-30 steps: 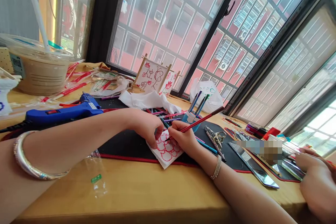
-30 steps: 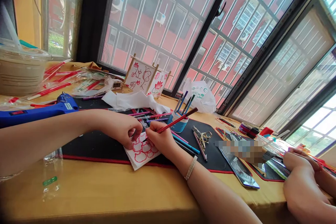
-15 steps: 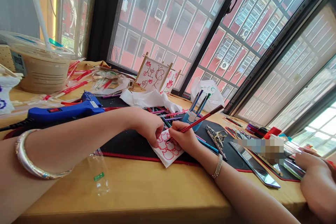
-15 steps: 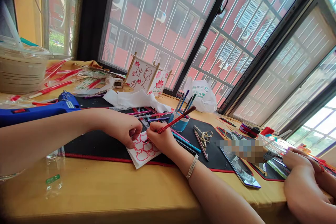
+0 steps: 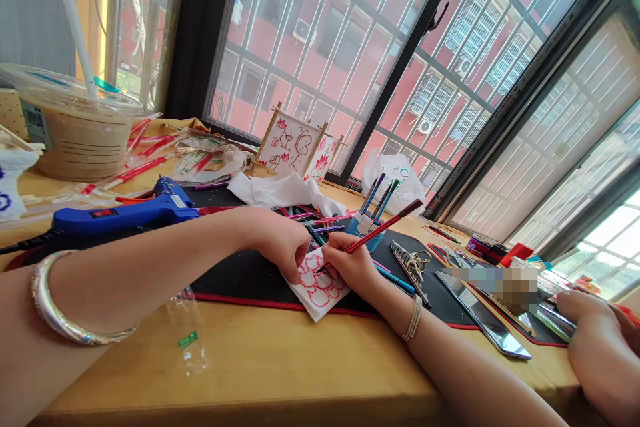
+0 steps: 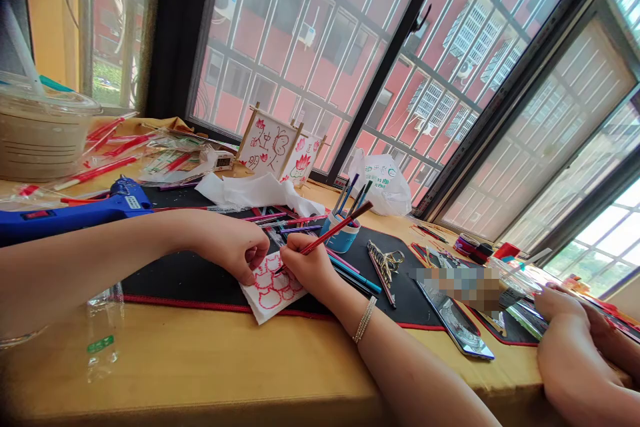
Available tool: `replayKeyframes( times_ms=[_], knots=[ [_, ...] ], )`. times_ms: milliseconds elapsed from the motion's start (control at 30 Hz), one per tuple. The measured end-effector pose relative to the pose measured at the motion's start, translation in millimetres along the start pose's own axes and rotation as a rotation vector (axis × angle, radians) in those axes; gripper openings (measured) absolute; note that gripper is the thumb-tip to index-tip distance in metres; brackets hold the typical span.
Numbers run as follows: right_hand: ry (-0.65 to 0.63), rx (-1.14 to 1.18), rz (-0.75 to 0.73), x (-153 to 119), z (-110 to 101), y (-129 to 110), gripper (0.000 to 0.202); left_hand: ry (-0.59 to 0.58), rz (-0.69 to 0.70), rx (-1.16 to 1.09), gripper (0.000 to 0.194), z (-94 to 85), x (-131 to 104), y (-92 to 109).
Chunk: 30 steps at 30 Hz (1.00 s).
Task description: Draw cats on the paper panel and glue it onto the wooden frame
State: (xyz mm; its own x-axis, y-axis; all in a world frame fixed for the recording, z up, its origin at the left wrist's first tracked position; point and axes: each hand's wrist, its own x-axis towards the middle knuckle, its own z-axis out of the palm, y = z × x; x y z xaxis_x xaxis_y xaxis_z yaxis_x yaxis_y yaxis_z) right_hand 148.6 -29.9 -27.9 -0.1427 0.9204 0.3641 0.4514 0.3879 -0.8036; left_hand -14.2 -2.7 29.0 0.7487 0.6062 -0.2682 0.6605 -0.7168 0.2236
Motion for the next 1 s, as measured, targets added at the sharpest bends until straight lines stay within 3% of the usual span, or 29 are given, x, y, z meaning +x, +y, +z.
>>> replayKeyframes(
  times_ms=[233, 400, 500, 700, 1000],
  knots=[
    [-0.027, 0.074, -0.031, -10, -4, -11, 0.026, 0.014, -0.009, 0.002, 0.026, 0.1, -3, 2],
    [-0.031, 0.043, -0.039, -13, -3, -11, 0.027, 0.118, 0.048, 0.022, 0.027, 3.4, -5, 6],
    [-0.060, -0.008, -0.053, -12, -3, -8, 0.026, 0.098, 0.052, 0.021, 0.033, 5.7, -4, 7],
    [-0.068, -0.164, -0.240, -11, -3, -4, 0.029, 0.046, 0.050, 0.032, 0.037, 6.7, 0, 5],
    [-0.111, -0.166, -0.224, -11, -2, 1, 0.028, 0.021, 0.031, 0.030, 0.039, 5.2, -2, 7]
  ],
)
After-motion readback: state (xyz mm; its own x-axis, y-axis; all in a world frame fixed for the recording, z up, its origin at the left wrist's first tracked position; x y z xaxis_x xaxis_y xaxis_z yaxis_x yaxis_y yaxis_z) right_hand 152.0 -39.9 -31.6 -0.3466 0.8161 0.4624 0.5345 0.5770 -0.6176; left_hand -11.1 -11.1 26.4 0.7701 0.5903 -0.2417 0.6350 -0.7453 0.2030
